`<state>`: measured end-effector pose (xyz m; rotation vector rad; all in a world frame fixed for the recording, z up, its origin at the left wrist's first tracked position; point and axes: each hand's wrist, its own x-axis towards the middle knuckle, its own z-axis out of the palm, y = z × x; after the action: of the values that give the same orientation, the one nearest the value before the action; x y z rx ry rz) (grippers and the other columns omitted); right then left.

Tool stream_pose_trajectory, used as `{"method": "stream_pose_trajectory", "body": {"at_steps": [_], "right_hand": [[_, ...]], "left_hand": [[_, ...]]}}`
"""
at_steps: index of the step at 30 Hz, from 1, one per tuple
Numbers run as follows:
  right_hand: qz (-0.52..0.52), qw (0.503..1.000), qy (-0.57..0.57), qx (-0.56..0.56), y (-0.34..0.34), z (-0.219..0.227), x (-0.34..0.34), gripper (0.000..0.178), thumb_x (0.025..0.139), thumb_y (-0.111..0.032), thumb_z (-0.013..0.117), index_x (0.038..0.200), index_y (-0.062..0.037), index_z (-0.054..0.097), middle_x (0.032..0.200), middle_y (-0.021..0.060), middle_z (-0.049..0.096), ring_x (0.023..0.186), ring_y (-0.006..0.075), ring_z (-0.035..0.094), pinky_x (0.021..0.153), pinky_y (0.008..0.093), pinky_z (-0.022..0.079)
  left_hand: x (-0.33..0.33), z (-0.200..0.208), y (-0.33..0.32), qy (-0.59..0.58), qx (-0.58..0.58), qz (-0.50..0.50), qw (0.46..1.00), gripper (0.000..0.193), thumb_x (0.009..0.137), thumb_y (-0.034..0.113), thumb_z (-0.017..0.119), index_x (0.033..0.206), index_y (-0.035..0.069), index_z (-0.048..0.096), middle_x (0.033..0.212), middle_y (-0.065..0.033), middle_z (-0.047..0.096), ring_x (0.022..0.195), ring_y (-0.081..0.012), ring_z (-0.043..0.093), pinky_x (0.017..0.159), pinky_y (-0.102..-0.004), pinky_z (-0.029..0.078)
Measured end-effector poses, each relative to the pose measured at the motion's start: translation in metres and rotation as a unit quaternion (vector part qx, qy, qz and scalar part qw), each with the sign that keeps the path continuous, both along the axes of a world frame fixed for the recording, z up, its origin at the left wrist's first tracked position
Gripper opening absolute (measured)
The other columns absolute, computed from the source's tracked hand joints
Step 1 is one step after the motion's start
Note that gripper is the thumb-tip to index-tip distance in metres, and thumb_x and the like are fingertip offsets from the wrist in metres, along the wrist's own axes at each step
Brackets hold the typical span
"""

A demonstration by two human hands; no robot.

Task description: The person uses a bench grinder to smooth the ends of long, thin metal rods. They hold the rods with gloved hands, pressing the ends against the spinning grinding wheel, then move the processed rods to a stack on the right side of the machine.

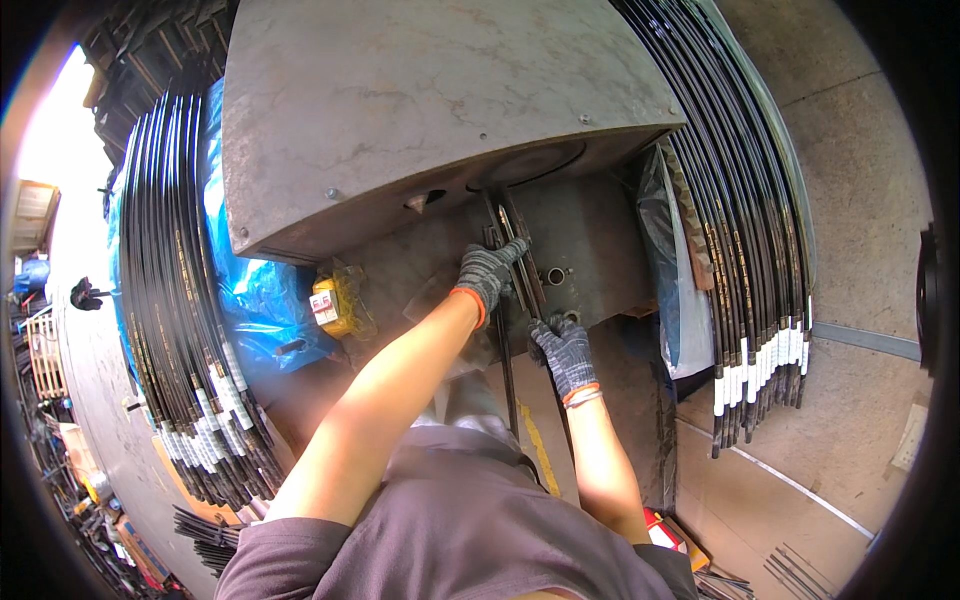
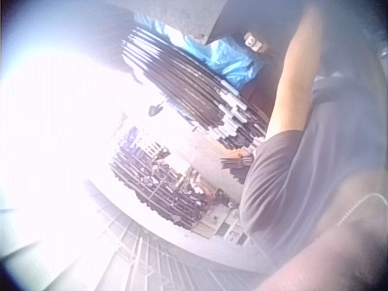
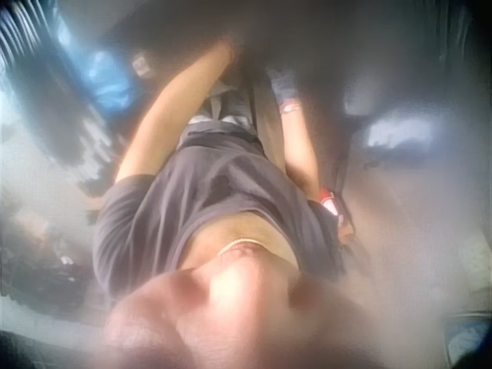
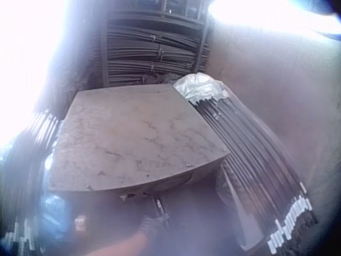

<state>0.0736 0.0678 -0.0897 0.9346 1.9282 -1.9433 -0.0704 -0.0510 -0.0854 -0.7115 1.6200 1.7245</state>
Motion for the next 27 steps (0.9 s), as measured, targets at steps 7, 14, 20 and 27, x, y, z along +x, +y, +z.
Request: {"method": "stream_pose_trajectory", "body": {"at_steps": [7,14,20,27], "right_hand": [[0.069,0.995,0.053,-0.053,0.019,-0.03,0.008,0.024,0.092,-0.022,0.047,0.084,-0.0025,0.059,0.068,0.006,0.058,0.055,0.0125,0.052,0.049,0.0253,0.04],[0.054,0.997,0.014,-0.048,0.016,-0.013,-0.003,0.021,0.089,-0.019,0.052,0.079,-0.002,0.059,0.062,0.0054,0.055,0.051,0.0133,0.05,0.047,0.0262,0.039],[-0.025,0.994,0.005,-0.11,0.008,-0.002,-0.007,0.011,0.082,-0.011,0.06,0.075,-0.0021,0.061,0.063,0.0039,0.057,0.054,0.0121,0.052,0.048,0.0259,0.041],[0.029,0.998,-0.005,0.058,0.01,-0.017,-0.007,0.011,0.081,-0.011,0.063,0.084,-0.0006,0.065,0.075,0.0034,0.062,0.067,0.0117,0.054,0.066,0.0262,0.044]], "left_hand": [[-0.002,0.0,-0.003,-0.012,0.004,-0.025,1.0,0.053,0.069,0.034,0.076,0.099,0.001,0.048,0.077,-0.0073,0.058,0.056,-0.0167,0.052,0.046,-0.0295,0.044],[0.0,0.012,0.0,-0.005,0.0,-0.004,1.0,0.045,0.069,0.034,0.077,0.091,0.002,0.053,0.076,-0.0061,0.058,0.053,-0.0164,0.052,0.046,-0.0288,0.044],[-0.001,-0.007,-0.002,-0.013,0.027,-0.01,0.999,0.051,0.066,0.035,0.079,0.094,0.002,0.052,0.078,-0.0072,0.059,0.054,-0.0168,0.053,0.046,-0.0297,0.044],[-0.002,0.006,-0.001,-0.014,-0.004,-0.002,1.0,0.049,0.065,0.037,0.079,0.089,0.003,0.053,0.075,-0.0069,0.057,0.055,-0.0166,0.052,0.045,-0.0303,0.044]]}}
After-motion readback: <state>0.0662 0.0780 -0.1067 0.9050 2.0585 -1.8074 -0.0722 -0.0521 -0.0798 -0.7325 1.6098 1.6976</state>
